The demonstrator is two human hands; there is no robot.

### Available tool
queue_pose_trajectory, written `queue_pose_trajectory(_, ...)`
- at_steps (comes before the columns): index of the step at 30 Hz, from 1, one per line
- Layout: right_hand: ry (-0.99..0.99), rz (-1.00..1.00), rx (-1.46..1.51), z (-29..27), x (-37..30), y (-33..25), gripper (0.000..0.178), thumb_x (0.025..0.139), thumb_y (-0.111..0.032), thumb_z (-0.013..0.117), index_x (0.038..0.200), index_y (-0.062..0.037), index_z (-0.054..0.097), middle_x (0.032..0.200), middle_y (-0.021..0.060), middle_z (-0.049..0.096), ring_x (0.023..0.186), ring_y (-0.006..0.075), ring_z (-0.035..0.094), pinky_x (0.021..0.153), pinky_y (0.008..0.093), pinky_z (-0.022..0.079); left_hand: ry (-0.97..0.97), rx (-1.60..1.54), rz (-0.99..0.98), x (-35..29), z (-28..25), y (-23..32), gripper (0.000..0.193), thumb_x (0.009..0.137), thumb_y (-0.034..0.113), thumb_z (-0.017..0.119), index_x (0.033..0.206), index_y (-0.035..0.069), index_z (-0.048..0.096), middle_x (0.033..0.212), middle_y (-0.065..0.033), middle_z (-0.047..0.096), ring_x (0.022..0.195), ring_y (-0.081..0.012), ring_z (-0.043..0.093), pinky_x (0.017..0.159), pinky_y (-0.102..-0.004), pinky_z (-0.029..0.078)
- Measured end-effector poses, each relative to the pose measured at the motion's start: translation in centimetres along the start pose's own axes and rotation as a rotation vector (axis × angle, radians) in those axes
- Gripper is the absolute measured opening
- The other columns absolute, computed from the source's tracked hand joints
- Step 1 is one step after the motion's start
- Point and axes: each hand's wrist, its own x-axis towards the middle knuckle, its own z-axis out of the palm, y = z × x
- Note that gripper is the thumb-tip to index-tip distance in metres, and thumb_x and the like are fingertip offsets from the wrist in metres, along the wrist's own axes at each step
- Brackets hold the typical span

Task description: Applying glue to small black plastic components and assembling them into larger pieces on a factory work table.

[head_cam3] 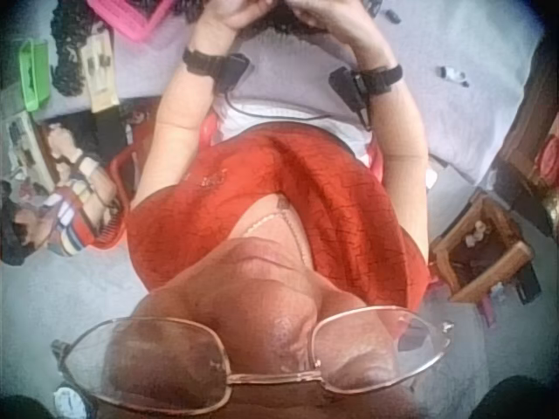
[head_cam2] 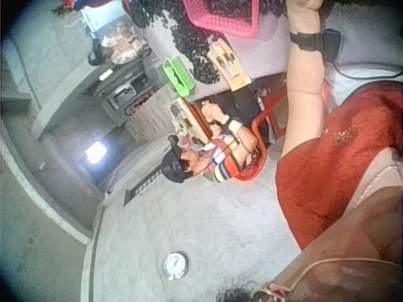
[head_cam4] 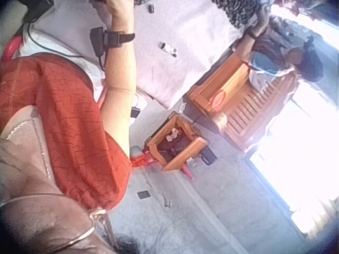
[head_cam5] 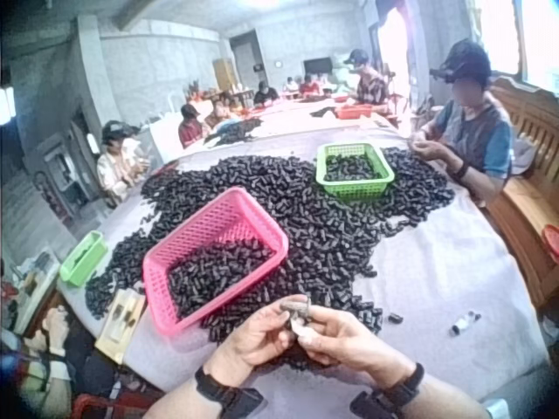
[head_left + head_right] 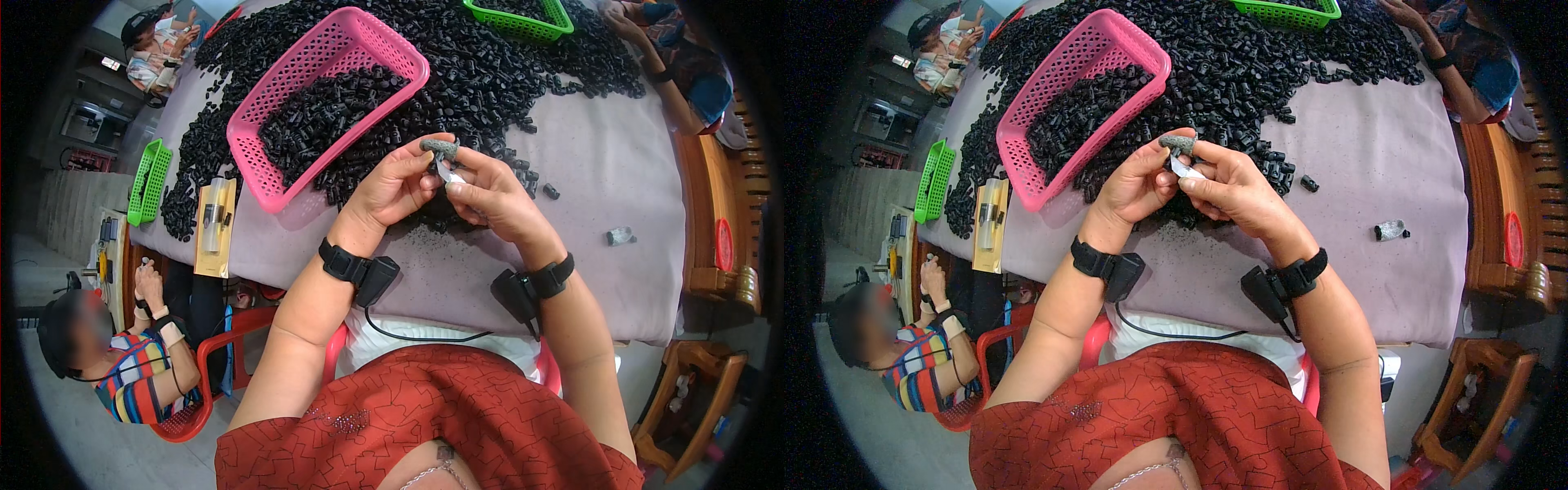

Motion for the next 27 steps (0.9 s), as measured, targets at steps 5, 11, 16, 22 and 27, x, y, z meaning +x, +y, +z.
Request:
queue_pose_trajectory(5, 0.052, -0.029, -0.049, -0.6, 0.4, 0.5, 0.031, 0.094, -0.016, 0.060, 0.121, -0.0019, 0.056, 0.070, -0.0046, 0.052, 0.054, 0.0016, 0.041, 0.045, 0.0168, 0.030, -0.049, 0.009, -0.022, 0.0, 0.2, 0.0, 0.047, 0.093, 0.011, 0.061, 0.136, 0.000, 0.043, 0.093, -0.0063, 0.061, 0.068, -0.0077, 0.057, 0.064, -0.0190, 0.052)
queue_pose_trajectory(11, 0.055, -0.034, 0.003, -0.4, 0.3, 0.4, 0.030, 0.094, -0.017, 0.059, 0.118, 0.0010, 0.057, 0.069, -0.0039, 0.051, 0.053, 0.0021, 0.042, 0.044, 0.0167, 0.030, 0.009, 0.053, 0.004, -0.1, 0.3, 0.1, 0.048, 0.092, 0.012, 0.063, 0.134, 0.001, 0.045, 0.091, -0.0069, 0.061, 0.068, -0.0082, 0.057, 0.062, -0.0188, 0.051)
queue_pose_trajectory(16, 0.260, -0.096, 0.012, -1.1, 0.4, 0.2, 0.022, 0.095, -0.015, 0.058, 0.111, -0.0011, 0.058, 0.070, -0.0025, 0.053, 0.053, 0.0025, 0.045, 0.042, 0.0165, 0.032, 0.256, 0.531, 0.405, -0.5, 2.4, 0.1, 0.029, 0.090, 0.006, 0.063, 0.118, 0.001, 0.057, 0.088, -0.0050, 0.062, 0.067, -0.0098, 0.060, 0.060, -0.0213, 0.051)
queue_pose_trajectory(22, 0.278, -0.095, -0.002, -0.7, 0.7, 0.6, 0.009, 0.095, -0.014, 0.057, 0.095, -0.0049, 0.056, 0.070, -0.0016, 0.054, 0.052, 0.0033, 0.046, 0.042, 0.0173, 0.032, 0.684, 1.276, 1.228, -1.9, 3.3, 3.2, 0.015, 0.088, 0.001, 0.064, 0.103, 0.001, 0.065, 0.087, -0.0027, 0.064, 0.072, -0.0092, 0.059, 0.066, -0.0223, 0.048)
queue_pose_trajectory(27, 0.273, -0.088, 0.015, -0.9, 0.8, 0.5, 0.010, 0.095, -0.014, 0.057, 0.093, -0.0050, 0.056, 0.070, -0.0018, 0.053, 0.053, 0.0034, 0.046, 0.042, 0.0174, 0.031, 0.820, 1.994, 1.286, -2.4, 1.9, 6.3, 0.012, 0.084, 0.002, 0.066, 0.097, 0.002, 0.066, 0.091, -0.0074, 0.064, 0.079, -0.0192, 0.062, 0.074, -0.0302, 0.050)
